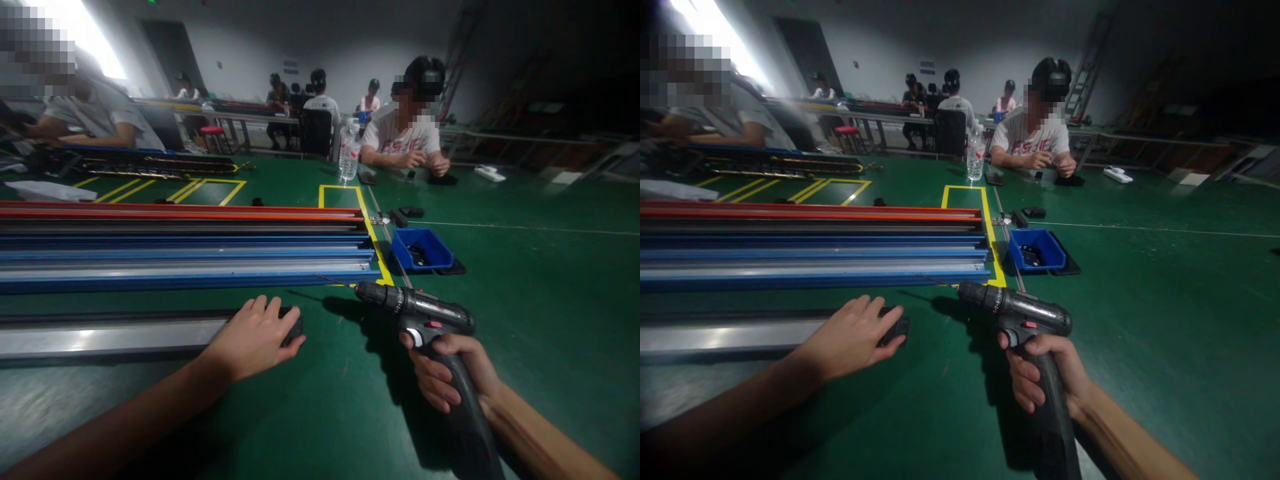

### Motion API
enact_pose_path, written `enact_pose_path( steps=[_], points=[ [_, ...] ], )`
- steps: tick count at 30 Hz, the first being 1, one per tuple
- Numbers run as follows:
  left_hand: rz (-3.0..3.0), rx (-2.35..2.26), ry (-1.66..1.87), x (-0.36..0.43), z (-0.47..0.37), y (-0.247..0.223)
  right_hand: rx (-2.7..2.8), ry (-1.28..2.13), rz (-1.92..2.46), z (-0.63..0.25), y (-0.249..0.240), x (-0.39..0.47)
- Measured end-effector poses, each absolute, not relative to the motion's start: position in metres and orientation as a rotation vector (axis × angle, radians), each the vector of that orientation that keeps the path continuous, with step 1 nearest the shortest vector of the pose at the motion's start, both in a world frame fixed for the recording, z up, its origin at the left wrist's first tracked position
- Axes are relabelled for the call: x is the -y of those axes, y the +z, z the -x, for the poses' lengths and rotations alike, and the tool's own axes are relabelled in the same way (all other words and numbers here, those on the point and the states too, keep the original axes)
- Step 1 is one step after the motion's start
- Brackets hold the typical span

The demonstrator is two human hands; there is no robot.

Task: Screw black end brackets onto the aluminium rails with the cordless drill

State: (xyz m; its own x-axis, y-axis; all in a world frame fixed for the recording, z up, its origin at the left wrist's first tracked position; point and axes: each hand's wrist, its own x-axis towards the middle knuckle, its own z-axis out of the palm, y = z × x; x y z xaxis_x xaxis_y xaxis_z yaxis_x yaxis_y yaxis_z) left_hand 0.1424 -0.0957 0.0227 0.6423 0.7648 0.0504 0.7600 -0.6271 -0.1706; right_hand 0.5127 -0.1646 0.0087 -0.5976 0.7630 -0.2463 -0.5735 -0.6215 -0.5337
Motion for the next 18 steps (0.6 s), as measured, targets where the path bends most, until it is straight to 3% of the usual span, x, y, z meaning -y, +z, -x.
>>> enact_pose_path(
  steps=[9, 18],
  points=[
    [2.779, 1.302, 0.083, 0.094, -0.145, 0.027, 0.51, 2.228, 0.571, -0.513, 0.009, 0.163],
    [3.112, 1.238, -0.199, 0.085, -0.123, 0.032, 0.549, 2.229, 0.621, -0.516, 0.007, 0.164]
  ],
)
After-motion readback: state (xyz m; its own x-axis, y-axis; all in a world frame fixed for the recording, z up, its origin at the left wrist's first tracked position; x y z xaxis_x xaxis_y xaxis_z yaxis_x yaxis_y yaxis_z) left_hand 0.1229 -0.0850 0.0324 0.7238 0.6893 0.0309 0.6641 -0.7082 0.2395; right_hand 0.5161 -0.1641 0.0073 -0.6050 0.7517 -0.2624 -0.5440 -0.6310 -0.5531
